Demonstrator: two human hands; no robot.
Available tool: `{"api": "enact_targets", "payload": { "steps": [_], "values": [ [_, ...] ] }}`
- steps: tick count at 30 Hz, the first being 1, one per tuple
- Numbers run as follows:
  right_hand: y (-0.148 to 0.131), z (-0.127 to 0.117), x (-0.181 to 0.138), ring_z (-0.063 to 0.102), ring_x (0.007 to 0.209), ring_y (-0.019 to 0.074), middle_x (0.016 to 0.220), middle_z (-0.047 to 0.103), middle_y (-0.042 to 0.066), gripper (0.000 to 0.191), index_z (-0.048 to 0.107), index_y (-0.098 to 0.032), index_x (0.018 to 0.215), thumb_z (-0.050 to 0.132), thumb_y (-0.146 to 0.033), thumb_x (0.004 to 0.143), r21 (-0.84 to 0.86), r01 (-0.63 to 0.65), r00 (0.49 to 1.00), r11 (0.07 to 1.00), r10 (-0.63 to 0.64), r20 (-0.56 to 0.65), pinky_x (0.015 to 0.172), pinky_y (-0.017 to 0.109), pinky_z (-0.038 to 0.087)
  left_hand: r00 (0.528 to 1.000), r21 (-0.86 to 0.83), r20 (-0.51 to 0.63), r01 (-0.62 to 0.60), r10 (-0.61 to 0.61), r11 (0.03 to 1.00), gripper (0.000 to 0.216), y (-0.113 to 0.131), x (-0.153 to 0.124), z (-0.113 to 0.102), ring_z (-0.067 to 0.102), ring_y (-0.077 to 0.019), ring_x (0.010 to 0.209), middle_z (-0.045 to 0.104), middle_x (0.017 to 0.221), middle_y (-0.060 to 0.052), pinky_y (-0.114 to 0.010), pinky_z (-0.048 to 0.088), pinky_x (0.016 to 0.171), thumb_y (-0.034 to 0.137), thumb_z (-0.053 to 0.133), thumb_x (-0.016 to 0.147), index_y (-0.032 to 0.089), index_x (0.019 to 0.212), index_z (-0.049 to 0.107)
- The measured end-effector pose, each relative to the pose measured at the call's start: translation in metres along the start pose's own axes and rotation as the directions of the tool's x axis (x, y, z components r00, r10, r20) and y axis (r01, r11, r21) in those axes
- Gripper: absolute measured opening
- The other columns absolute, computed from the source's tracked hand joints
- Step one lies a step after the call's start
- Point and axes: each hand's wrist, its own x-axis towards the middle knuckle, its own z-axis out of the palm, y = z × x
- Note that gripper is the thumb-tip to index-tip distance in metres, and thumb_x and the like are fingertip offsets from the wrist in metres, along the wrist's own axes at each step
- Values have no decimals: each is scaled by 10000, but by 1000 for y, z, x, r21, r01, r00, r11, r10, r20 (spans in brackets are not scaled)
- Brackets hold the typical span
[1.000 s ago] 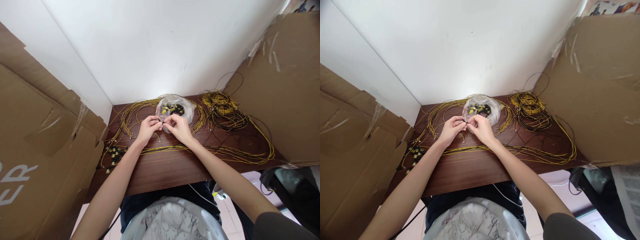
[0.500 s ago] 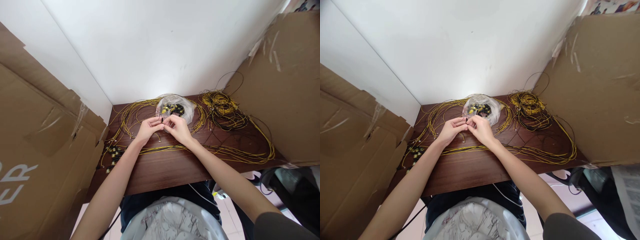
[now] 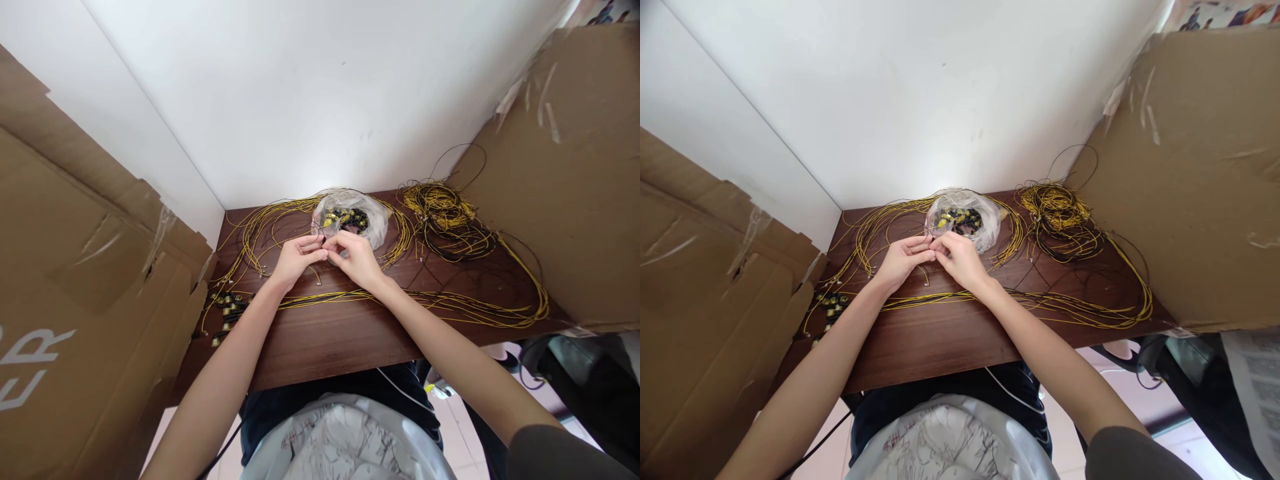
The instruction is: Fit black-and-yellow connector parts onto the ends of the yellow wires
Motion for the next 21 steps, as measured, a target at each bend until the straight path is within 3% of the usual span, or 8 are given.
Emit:
{"api": "enact_targets", "payload": {
  "steps": [9, 14, 21],
  "values": [
    [-4, -3, 0, 556, 705, 134, 793, 587, 27, 113, 613, -179, 875, 510, -162, 829, 17, 4, 1000, 1000, -3, -19, 632, 255, 461, 998, 17, -16, -57, 58, 998, 483, 2, -2, 5, 647, -189, 804, 697, 926, -102, -338, 538, 737, 226, 805, 538, 93, 978, 657],
    [-6, -10, 4, 577, 741, 139, 943, 585, 56, 241, 582, -195, 1073, 518, -240, 845, 61, -97, 982, 993, 106, -155, 614, 258, 485, 988, 239, 52, -156, 147, 958, 479, 1, -5, 10, 595, -115, 576, 680, 805, -72, -283, 537, 597, 256, 762, 597, 71, 1021, 636],
    [0, -11, 6, 577, 601, 119, 824, 607, 38, 156, 655, -176, 835, 556, -297, 827, 176, -159, 979, 971, 178, -99, 579, 271, 483, 985, 340, 107, -161, 132, 927, 474, 5, -11, 17, 560, -90, 531, 662, 820, -74, -255, 537, 529, 239, 728, 620, 62, 1046, 619]
  ]
}}
